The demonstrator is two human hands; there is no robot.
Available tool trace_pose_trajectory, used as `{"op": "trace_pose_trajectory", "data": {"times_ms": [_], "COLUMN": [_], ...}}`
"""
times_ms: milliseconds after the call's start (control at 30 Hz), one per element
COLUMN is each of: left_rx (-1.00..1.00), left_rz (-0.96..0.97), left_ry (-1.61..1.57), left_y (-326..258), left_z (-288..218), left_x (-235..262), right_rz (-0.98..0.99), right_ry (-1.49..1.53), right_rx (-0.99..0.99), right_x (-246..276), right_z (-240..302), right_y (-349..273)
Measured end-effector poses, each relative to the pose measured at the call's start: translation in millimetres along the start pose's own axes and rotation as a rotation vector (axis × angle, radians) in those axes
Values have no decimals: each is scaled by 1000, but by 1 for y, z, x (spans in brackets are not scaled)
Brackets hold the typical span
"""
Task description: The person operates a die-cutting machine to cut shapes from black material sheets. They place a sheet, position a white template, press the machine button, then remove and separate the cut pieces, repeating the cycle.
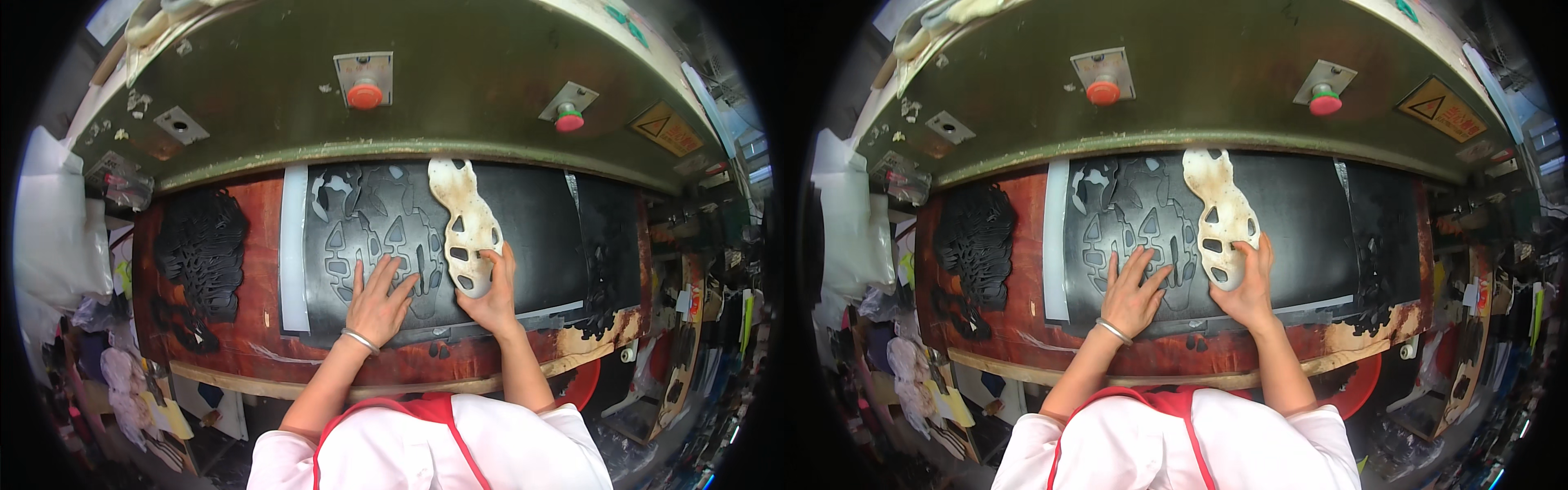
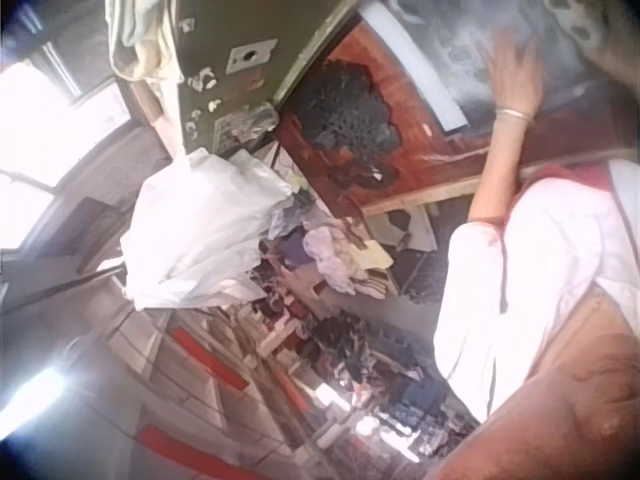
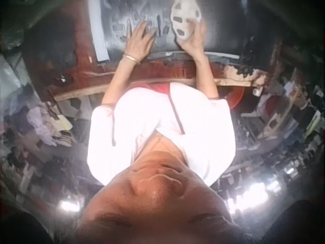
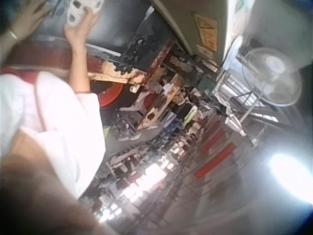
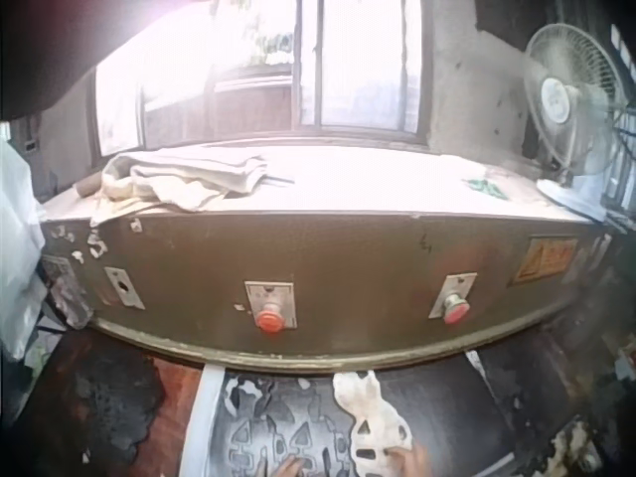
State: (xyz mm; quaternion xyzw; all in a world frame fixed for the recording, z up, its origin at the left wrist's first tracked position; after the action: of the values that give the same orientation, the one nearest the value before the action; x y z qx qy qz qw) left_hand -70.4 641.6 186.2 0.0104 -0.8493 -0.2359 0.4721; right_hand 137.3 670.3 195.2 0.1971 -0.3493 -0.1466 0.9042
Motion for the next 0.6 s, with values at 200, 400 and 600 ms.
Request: {"op": "trace_pose_trajectory", "data": {"times_ms": [200, 400, 600], "left_rx": [19, 142, 143], "left_rz": [-145, -222, -296], "left_ry": [-85, 27, 43], "left_y": [42, 27, 63], "left_z": [35, 46, 70], "left_x": [8, 28, 2], "right_rz": [13, -607, -639], "right_ry": [-27, -181, -265], "right_rx": [-10, 110, 108], "right_x": [-19, 33, 11], "right_z": [-19, -30, -28], "right_y": [63, 182, 233]}}
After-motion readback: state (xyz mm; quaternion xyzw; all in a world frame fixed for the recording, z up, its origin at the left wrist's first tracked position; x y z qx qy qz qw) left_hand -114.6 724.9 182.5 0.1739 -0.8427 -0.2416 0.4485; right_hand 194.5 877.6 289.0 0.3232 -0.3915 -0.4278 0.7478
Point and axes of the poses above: each hand's wrist, its own y-axis towards the middle knuckle, its own x-axis out of the back of the hand, z = x × y, the point moved 5 cm from there along y, towards the middle knuckle, and after that the axes turned 15 degrees about -z, right-handed, at the moved point
